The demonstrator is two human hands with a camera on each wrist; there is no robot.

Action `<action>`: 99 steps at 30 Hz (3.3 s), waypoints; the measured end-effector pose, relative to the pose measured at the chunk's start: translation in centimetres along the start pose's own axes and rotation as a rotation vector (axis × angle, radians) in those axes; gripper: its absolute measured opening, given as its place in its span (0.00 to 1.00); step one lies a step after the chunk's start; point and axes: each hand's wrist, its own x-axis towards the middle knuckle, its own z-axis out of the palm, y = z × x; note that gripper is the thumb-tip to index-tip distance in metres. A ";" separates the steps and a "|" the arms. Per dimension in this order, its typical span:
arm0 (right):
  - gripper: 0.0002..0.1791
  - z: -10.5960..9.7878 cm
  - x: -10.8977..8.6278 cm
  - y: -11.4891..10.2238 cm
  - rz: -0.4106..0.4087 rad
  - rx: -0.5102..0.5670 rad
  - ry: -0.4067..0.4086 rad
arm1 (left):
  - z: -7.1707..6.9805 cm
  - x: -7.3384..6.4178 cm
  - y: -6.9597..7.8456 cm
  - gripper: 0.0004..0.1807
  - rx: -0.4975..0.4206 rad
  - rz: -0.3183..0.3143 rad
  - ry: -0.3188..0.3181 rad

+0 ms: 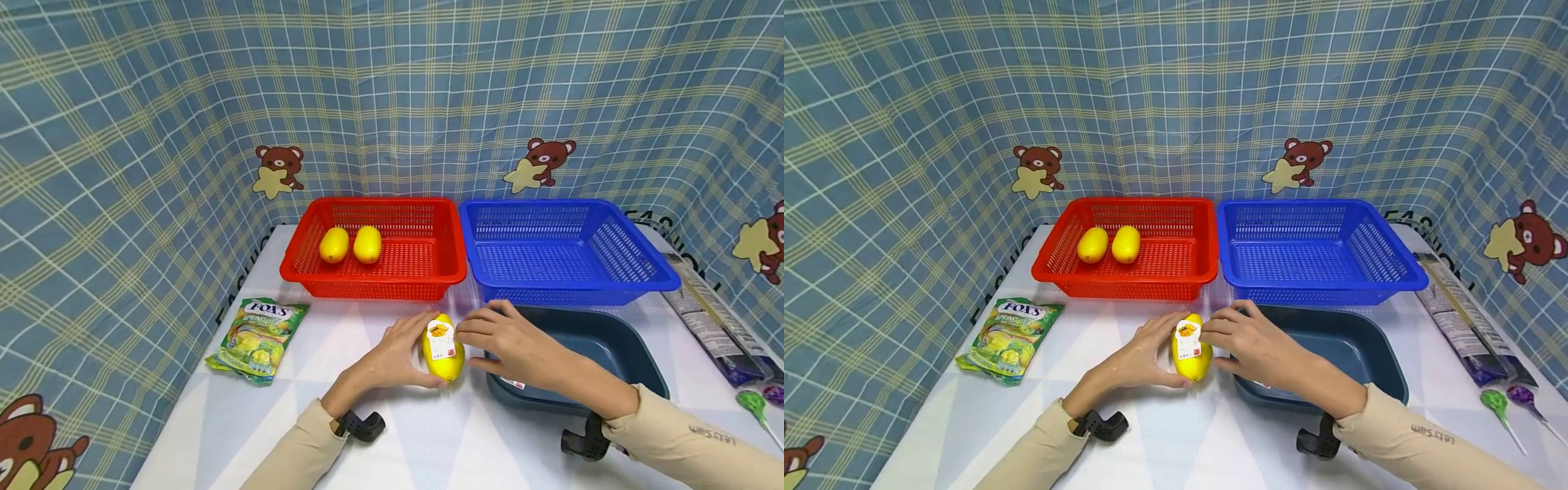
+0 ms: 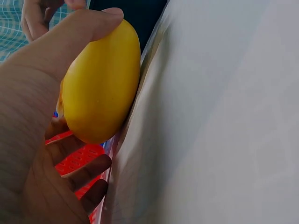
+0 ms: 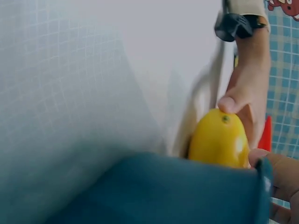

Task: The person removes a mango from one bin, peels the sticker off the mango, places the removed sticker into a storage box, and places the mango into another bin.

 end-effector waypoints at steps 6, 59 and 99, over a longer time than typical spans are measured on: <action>0.19 1.4 1.0 -0.1 -0.046 -0.026 -0.003 | 0.1 0.1 0.0 0.63 0.010 0.006 0.008; 0.19 -5.3 -13.9 4.6 0.464 0.003 -0.365 | 0.0 0.1 0.1 0.64 -0.023 -0.039 -0.009; 0.42 -1.6 0.2 0.8 0.369 0.127 -0.229 | -0.1 0.0 0.1 0.64 -0.029 -0.029 -0.001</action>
